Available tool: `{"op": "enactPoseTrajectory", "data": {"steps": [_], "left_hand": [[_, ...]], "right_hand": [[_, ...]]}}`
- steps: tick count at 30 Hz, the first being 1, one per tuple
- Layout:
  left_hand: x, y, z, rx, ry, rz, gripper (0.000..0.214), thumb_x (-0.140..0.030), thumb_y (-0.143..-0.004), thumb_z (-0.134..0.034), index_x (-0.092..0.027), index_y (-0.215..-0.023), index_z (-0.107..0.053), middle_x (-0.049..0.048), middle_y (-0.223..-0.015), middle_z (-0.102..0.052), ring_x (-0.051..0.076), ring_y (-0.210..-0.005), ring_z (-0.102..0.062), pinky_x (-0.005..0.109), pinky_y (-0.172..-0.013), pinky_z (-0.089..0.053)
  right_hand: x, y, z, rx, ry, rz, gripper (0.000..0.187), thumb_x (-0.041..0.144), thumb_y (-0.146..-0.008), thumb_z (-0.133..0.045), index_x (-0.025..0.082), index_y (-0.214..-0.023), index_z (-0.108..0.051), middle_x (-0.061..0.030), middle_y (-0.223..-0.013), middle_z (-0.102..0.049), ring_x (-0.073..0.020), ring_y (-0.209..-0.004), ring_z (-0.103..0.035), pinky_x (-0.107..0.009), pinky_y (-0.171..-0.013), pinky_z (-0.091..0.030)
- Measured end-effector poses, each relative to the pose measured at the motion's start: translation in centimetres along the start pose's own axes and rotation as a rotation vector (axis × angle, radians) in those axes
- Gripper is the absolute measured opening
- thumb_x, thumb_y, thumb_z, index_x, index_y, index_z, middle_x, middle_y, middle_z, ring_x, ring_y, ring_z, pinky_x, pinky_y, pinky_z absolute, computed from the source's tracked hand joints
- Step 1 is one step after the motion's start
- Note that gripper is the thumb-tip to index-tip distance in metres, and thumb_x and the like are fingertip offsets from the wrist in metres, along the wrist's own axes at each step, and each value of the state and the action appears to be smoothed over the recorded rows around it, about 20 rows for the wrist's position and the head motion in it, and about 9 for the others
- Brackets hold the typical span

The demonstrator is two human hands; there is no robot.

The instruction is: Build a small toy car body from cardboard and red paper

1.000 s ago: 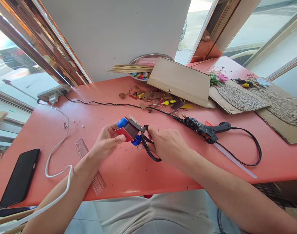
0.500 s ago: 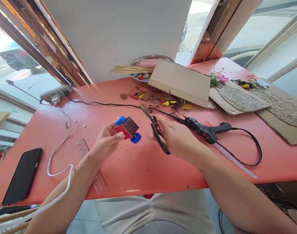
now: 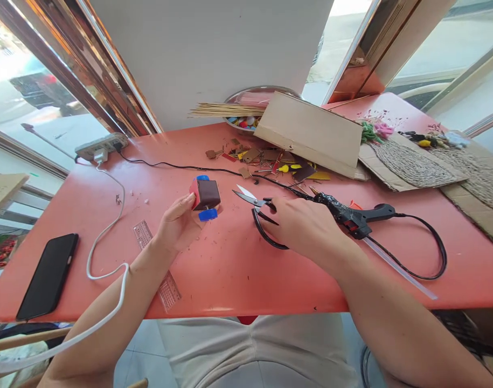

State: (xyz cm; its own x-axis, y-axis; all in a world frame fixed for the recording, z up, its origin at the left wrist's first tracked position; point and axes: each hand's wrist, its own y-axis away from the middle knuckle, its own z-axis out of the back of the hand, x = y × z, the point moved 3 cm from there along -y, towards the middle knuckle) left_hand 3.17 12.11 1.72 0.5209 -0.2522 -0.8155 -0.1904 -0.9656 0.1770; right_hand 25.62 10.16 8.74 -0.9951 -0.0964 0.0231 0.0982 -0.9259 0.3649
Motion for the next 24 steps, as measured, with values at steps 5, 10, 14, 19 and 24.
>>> {"op": "enactPoseTrajectory", "data": {"steps": [5,10,14,19,24], "left_hand": [[0.0,-0.1,0.0,0.015,0.0,-0.001,0.025,-0.035,-0.069,-0.097,-0.019,-0.08,-0.08,0.0027,-0.079,-0.082,0.019,-0.07,-0.076,0.042,-0.094,-0.067],[0.1,0.2,-1.5,0.082,-0.098,0.022,0.046,-0.05,-0.054,-0.107,-0.02,-0.077,-0.081,0.0015,-0.075,-0.081,0.023,-0.074,-0.08,0.039,-0.084,-0.07],[0.2,0.6,-2.7,0.124,-0.226,0.056,0.055,-0.057,-0.054,-0.106,-0.018,-0.084,-0.082,0.0072,-0.082,-0.084,0.031,-0.092,-0.084,0.041,-0.089,-0.071],[0.5,0.9,-3.1,0.118,-0.28,0.063,0.055,-0.06,-0.06,-0.101,-0.018,-0.088,-0.08,0.0121,-0.092,-0.085,0.039,-0.113,-0.081,0.048,-0.096,-0.07],[-0.2,0.7,-2.9,0.099,-0.381,-0.012,0.049,-0.057,-0.065,-0.098,-0.019,-0.091,-0.083,0.0113,-0.093,-0.085,0.033,-0.105,-0.082,0.041,-0.088,-0.07]], "right_hand": [[-1.8,-0.5,-1.0,-0.123,0.076,0.048,0.024,0.033,-0.103,-0.059,0.017,-0.104,-0.078,-0.0164,-0.091,-0.082,-0.0324,-0.088,-0.08,-0.035,-0.066,-0.053],[-2.9,-1.0,-2.6,-0.536,-0.05,0.362,0.018,0.033,-0.095,-0.074,0.017,-0.097,-0.08,-0.0192,-0.101,-0.082,-0.037,-0.102,-0.077,-0.048,-0.084,-0.065],[-1.5,0.3,-2.9,-0.835,-0.404,0.745,0.031,0.037,-0.11,-0.059,0.021,-0.128,-0.077,-0.0141,-0.125,-0.083,-0.0301,-0.115,-0.076,-0.05,-0.099,-0.066],[0.8,1.4,-3.5,-0.891,-0.428,0.936,0.039,0.033,-0.113,-0.053,0.016,-0.142,-0.073,-0.0141,-0.145,-0.076,-0.0266,-0.137,-0.071,-0.048,-0.114,-0.064],[0.9,1.4,-3.6,-0.896,-0.392,0.948,0.038,0.027,-0.112,-0.054,0.01,-0.139,-0.074,-0.0167,-0.144,-0.077,-0.0272,-0.136,-0.072,-0.046,-0.113,-0.064]]}}
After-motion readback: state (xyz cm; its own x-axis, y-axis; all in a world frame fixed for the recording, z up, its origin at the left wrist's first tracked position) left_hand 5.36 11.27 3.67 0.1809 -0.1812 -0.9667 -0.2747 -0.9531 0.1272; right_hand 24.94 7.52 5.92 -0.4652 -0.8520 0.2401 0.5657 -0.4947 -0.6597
